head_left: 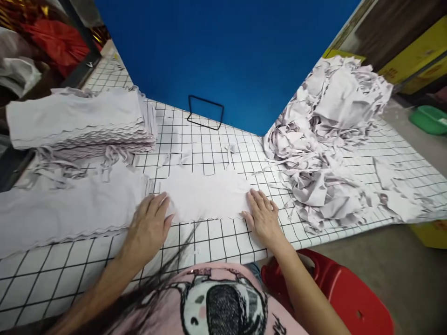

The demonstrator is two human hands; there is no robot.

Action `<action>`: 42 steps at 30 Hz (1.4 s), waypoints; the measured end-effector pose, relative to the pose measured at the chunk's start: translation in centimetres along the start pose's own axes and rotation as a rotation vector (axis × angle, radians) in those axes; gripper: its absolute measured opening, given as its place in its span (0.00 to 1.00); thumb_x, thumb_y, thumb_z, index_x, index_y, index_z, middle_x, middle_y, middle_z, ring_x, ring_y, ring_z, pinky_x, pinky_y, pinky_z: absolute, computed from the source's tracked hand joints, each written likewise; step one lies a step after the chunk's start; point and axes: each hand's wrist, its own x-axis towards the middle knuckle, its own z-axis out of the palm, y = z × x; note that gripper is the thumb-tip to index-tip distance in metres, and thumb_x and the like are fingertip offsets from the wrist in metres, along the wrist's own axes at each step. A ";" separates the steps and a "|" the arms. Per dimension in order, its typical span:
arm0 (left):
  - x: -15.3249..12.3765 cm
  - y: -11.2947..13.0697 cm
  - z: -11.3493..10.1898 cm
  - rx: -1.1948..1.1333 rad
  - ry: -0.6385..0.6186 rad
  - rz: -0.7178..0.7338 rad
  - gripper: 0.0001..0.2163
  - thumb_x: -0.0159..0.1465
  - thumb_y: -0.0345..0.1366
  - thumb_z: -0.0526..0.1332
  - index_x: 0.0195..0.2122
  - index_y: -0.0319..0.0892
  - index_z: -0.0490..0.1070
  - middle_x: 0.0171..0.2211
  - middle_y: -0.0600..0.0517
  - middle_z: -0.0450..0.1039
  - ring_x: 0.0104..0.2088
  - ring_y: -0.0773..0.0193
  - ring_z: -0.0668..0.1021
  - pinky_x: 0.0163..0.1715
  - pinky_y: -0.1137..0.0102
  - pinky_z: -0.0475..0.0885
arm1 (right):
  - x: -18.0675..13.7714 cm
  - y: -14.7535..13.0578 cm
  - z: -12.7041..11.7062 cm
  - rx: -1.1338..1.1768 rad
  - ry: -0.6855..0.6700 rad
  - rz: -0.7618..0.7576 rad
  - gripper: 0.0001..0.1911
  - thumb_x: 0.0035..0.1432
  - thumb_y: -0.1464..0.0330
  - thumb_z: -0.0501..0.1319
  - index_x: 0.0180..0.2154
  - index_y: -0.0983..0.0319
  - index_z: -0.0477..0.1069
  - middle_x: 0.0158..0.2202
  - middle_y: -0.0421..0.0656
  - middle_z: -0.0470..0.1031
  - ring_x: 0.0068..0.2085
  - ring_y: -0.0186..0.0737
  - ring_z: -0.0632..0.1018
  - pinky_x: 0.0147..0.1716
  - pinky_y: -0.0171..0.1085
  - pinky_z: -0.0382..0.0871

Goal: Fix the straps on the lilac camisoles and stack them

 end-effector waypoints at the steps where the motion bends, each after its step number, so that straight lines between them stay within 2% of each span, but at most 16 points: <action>1: 0.2 0.1 0.1 0.017 0.008 -0.023 0.17 0.69 0.37 0.51 0.57 0.37 0.64 0.60 0.39 0.64 0.61 0.40 0.64 0.55 0.46 0.67 | 0.0 0.2 0.0 0.001 -0.003 0.020 0.29 0.70 0.57 0.46 0.67 0.61 0.52 0.70 0.49 0.53 0.69 0.51 0.53 0.61 0.53 0.51; 4: 1.9 1.6 0.3 0.023 0.039 -0.036 0.17 0.70 0.37 0.50 0.56 0.37 0.66 0.61 0.38 0.63 0.64 0.39 0.61 0.55 0.44 0.67 | 0.7 0.8 -0.6 0.044 -0.014 0.002 0.29 0.69 0.56 0.47 0.66 0.61 0.55 0.69 0.50 0.55 0.68 0.52 0.55 0.60 0.54 0.52; 7: 5.5 4.6 1.0 -0.084 0.036 0.136 0.17 0.70 0.36 0.50 0.57 0.38 0.66 0.62 0.41 0.64 0.66 0.46 0.60 0.61 0.50 0.64 | 3.0 1.2 -2.0 0.152 0.032 0.058 0.23 0.69 0.57 0.49 0.59 0.58 0.65 0.63 0.50 0.64 0.62 0.53 0.64 0.55 0.53 0.60; 10: 10.0 8.1 2.9 -0.200 0.003 0.318 0.17 0.70 0.34 0.49 0.57 0.38 0.66 0.63 0.43 0.64 0.66 0.50 0.60 0.62 0.53 0.64 | 7.8 1.2 -3.4 0.309 0.120 0.143 0.18 0.68 0.58 0.51 0.48 0.60 0.72 0.51 0.50 0.73 0.53 0.49 0.71 0.50 0.48 0.64; 13: 13.5 10.5 5.3 -0.270 0.011 0.381 0.17 0.70 0.34 0.50 0.57 0.35 0.66 0.61 0.40 0.66 0.65 0.48 0.63 0.62 0.53 0.63 | 13.8 0.7 -3.5 0.476 0.098 0.214 0.15 0.65 0.59 0.55 0.42 0.62 0.73 0.44 0.50 0.74 0.49 0.47 0.73 0.48 0.45 0.65; 17: 15.2 10.9 7.1 -0.362 0.001 0.409 0.16 0.69 0.36 0.52 0.56 0.37 0.66 0.56 0.40 0.69 0.60 0.49 0.69 0.59 0.52 0.66 | 20.2 -0.7 -2.0 0.546 0.016 0.329 0.11 0.56 0.62 0.63 0.36 0.63 0.70 0.45 0.53 0.73 0.47 0.50 0.72 0.44 0.45 0.65; 21: 14.8 10.4 7.6 -0.345 0.007 0.417 0.20 0.69 0.38 0.52 0.59 0.35 0.62 0.60 0.39 0.65 0.63 0.49 0.65 0.62 0.53 0.61 | 22.8 -1.1 -1.4 0.650 -0.062 0.291 0.07 0.57 0.67 0.60 0.29 0.61 0.65 0.33 0.47 0.75 0.38 0.43 0.75 0.37 0.40 0.66; 23: 14.7 10.4 7.7 -0.310 0.001 0.422 0.21 0.70 0.39 0.51 0.61 0.33 0.60 0.62 0.39 0.62 0.65 0.48 0.61 0.64 0.54 0.58 | 22.7 -0.7 -2.4 0.733 -0.106 0.260 0.07 0.61 0.64 0.57 0.32 0.61 0.65 0.31 0.44 0.75 0.36 0.40 0.76 0.35 0.37 0.67; 25: 14.7 10.4 7.8 -0.295 -0.020 0.425 0.22 0.70 0.40 0.51 0.62 0.34 0.58 0.65 0.39 0.60 0.67 0.47 0.59 0.65 0.54 0.56 | 21.8 0.1 -4.4 0.908 -0.101 0.169 0.09 0.64 0.61 0.54 0.40 0.61 0.64 0.35 0.43 0.77 0.39 0.38 0.77 0.36 0.36 0.69; 28: 14.9 10.3 8.0 -0.345 -0.040 0.423 0.22 0.70 0.39 0.50 0.63 0.35 0.56 0.65 0.40 0.58 0.68 0.47 0.57 0.65 0.53 0.56 | 18.5 1.3 -8.7 1.168 -0.041 -0.109 0.16 0.64 0.60 0.57 0.50 0.61 0.63 0.42 0.45 0.77 0.46 0.39 0.77 0.45 0.40 0.69; 29: 14.9 10.3 8.0 -0.381 -0.044 0.420 0.22 0.70 0.38 0.50 0.64 0.37 0.56 0.65 0.41 0.59 0.68 0.48 0.57 0.65 0.53 0.56 | 17.1 1.6 -10.0 1.142 -0.077 -0.209 0.18 0.63 0.61 0.59 0.51 0.61 0.65 0.45 0.46 0.77 0.48 0.40 0.76 0.49 0.42 0.69; 31: 14.8 10.1 8.1 -0.452 -0.050 0.411 0.23 0.69 0.37 0.50 0.65 0.41 0.54 0.64 0.43 0.61 0.67 0.51 0.59 0.64 0.54 0.58 | 14.0 2.0 -12.1 0.979 -0.272 -0.407 0.20 0.61 0.61 0.62 0.53 0.59 0.68 0.49 0.46 0.76 0.50 0.42 0.76 0.52 0.44 0.68; 33: 14.6 9.9 8.1 -0.486 -0.067 0.391 0.27 0.67 0.38 0.54 0.67 0.42 0.50 0.64 0.44 0.61 0.67 0.50 0.59 0.63 0.53 0.60 | 11.2 2.2 -12.9 0.825 -0.449 -0.490 0.26 0.60 0.60 0.63 0.59 0.57 0.66 0.51 0.45 0.76 0.52 0.43 0.75 0.53 0.45 0.68; 35: 14.5 9.8 8.1 -0.468 -0.101 0.381 0.33 0.64 0.38 0.58 0.68 0.40 0.47 0.66 0.41 0.57 0.68 0.45 0.57 0.64 0.51 0.58 | 9.4 2.4 -12.6 0.740 -0.503 -0.453 0.31 0.61 0.58 0.62 0.63 0.54 0.60 0.51 0.45 0.76 0.52 0.44 0.75 0.52 0.46 0.68; 38: 14.6 9.9 7.8 -0.422 -0.138 0.404 0.31 0.63 0.37 0.58 0.67 0.38 0.51 0.68 0.40 0.53 0.69 0.44 0.55 0.65 0.50 0.56 | 8.9 2.9 -10.9 0.733 -0.423 -0.232 0.29 0.63 0.56 0.59 0.63 0.54 0.61 0.49 0.45 0.78 0.50 0.44 0.76 0.49 0.44 0.69; 42: 15.1 10.1 7.4 -0.420 -0.114 0.423 0.23 0.65 0.33 0.53 0.62 0.42 0.60 0.68 0.44 0.55 0.69 0.50 0.56 0.66 0.52 0.55 | 11.5 2.8 -7.7 0.762 -0.234 0.132 0.20 0.62 0.52 0.57 0.45 0.60 0.73 0.39 0.44 0.79 0.38 0.40 0.77 0.40 0.40 0.69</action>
